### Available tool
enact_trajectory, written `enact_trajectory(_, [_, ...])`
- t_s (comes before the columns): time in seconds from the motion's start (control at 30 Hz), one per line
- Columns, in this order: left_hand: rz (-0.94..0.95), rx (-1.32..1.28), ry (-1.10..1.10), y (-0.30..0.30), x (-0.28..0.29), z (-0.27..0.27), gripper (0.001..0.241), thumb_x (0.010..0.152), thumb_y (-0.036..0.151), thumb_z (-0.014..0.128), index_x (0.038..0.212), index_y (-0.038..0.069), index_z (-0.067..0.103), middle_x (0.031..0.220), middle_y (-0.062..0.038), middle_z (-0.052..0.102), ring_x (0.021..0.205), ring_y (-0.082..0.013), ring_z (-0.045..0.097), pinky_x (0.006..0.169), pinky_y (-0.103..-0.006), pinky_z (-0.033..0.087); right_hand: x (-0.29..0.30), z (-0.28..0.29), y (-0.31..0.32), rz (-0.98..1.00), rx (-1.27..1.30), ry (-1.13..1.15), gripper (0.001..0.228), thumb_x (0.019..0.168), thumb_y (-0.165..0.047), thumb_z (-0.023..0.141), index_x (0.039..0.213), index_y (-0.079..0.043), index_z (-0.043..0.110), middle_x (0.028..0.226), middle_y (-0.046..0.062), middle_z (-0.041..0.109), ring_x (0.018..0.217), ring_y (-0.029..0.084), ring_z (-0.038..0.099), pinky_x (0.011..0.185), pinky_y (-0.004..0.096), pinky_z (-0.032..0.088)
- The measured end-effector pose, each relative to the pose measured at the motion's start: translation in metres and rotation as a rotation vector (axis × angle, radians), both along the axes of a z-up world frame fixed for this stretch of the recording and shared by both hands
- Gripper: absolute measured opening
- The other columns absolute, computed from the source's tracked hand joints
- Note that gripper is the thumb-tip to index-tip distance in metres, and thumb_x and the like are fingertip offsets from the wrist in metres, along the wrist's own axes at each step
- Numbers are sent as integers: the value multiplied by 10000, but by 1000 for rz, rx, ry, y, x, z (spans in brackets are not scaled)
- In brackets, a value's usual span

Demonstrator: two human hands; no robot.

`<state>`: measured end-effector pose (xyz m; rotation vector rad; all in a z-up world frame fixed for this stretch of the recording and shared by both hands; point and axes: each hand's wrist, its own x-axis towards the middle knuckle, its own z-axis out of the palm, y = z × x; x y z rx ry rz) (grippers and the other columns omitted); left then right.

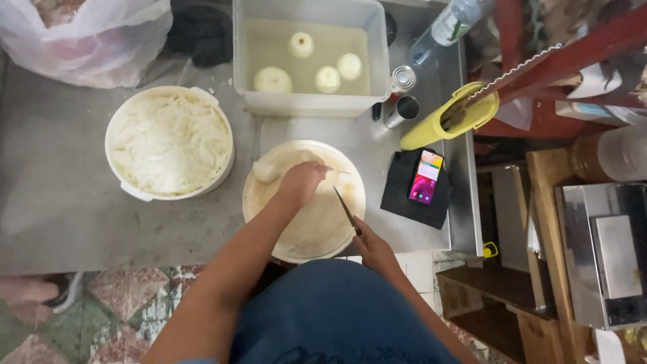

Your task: The person is slicing peeled onions on a cutting board and placing the slices into a large white bowl.

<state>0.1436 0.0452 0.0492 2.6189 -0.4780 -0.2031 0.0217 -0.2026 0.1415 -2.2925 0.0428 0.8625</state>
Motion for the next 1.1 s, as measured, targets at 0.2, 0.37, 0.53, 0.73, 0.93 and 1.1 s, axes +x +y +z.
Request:
enact_trajectory(0.2, [-13, 154, -78, -11, 20, -40, 100, 960, 195, 579, 959, 174, 677, 911, -2, 655, 889, -198, 713, 777, -350, 583, -6, 59, 26, -145, -9, -11, 557, 1029, -332, 470, 1578, -344, 380, 1382, 225, 626, 1290, 440, 571, 1141, 537, 424])
enact_trajectory(0.37, [-124, 159, -137, -12, -5, -64, 78, 970, 210, 611, 976, 153, 665, 898, -21, 656, 871, -213, 695, 800, -364, 558, 8, 20, 13, -205, 66, -149, 539, 1041, -191, 502, 1573, -206, 415, 1540, 141, 505, 1386, 353, 505, 1177, 486, 393])
enact_trajectory(0.53, [-136, 153, -57, -3, -5, -23, 115, 979, 155, 586, 1017, 126, 691, 984, -64, 690, 973, -241, 700, 868, -372, 579, 11, 35, 29, -111, -66, -99, 545, 1028, -313, 525, 1563, -288, 426, 1520, 111, 528, 1370, 341, 516, 1190, 474, 383])
enact_trajectory(0.73, [27, 158, -23, 9, 21, -5, 147, 961, 121, 549, 1030, 154, 674, 952, -35, 660, 941, -230, 697, 821, -372, 589, -2, 32, 36, -18, -65, 14, 563, 1026, -368, 466, 1581, -350, 373, 1320, 207, 670, 1280, 421, 583, 1106, 514, 445])
enact_trajectory(0.93, [-129, 255, -248, 9, -3, -24, 114, 944, 147, 573, 938, 159, 686, 904, -35, 663, 871, -220, 690, 768, -367, 580, -1, 46, 31, -87, -39, -16, 573, 1020, -312, 477, 1586, -308, 386, 1392, 186, 634, 1323, 386, 560, 1121, 495, 435])
enact_trajectory(1.1, [-220, 133, -288, 17, -19, -26, 210, 991, 105, 570, 1137, 11, 689, 1172, -172, 657, 1101, -328, 674, 916, -411, 572, 5, 56, 30, -188, -39, -49, 566, 1024, -363, 493, 1579, -290, 409, 1509, 125, 546, 1385, 346, 506, 1187, 456, 375])
